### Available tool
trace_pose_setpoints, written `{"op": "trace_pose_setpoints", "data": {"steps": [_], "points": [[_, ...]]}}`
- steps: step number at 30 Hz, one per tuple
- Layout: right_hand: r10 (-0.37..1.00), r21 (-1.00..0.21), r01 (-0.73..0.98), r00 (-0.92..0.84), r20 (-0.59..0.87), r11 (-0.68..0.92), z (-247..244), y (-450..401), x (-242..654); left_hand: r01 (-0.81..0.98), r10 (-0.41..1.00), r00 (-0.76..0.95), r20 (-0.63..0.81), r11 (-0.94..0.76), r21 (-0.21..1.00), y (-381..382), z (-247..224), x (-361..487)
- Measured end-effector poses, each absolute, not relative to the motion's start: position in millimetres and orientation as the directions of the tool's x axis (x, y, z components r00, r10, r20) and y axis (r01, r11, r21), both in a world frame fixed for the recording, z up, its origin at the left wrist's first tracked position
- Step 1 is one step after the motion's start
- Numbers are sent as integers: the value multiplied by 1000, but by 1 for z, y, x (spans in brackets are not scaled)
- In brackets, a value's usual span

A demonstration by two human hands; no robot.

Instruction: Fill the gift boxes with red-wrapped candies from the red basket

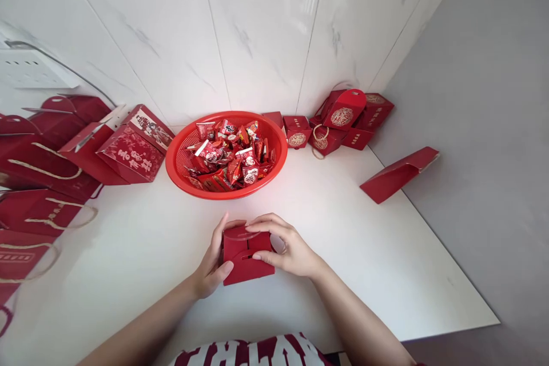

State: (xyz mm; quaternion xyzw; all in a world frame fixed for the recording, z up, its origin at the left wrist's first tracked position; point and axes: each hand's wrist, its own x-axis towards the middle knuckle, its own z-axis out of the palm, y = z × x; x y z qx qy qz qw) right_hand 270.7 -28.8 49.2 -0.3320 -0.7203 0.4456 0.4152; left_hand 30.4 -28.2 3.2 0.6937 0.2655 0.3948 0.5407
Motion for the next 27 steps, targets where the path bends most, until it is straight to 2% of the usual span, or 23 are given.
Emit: {"op": "trace_pose_setpoints", "data": {"steps": [6, 14, 18, 20, 23, 27], "points": [[832, -916, 132, -483, 274, 379, 50, -27, 271, -64, 795, 582, 171, -165, 984, -27, 9, 26], [817, -903, 204, -533, 220, 377, 52, -28, 271, -27, 782, 596, 179, -203, 979, -23, 14, 26], [801, -905, 175, -550, 237, 388, 51, -29, 271, 0, 793, 576, 197, -241, 971, -22, 14, 26], [794, -913, 124, -547, 264, 389, 51, -30, 272, 52, 793, 526, 307, -390, 919, -22, 14, 24], [816, -919, 87, -497, 294, 385, 52, -33, 276, 186, 723, 446, 527, -651, 736, -26, 14, 20], [837, -908, 127, -455, 303, 398, 54, -33, 281, 318, 625, 466, 626, -779, 541, -36, 15, 16]]}}
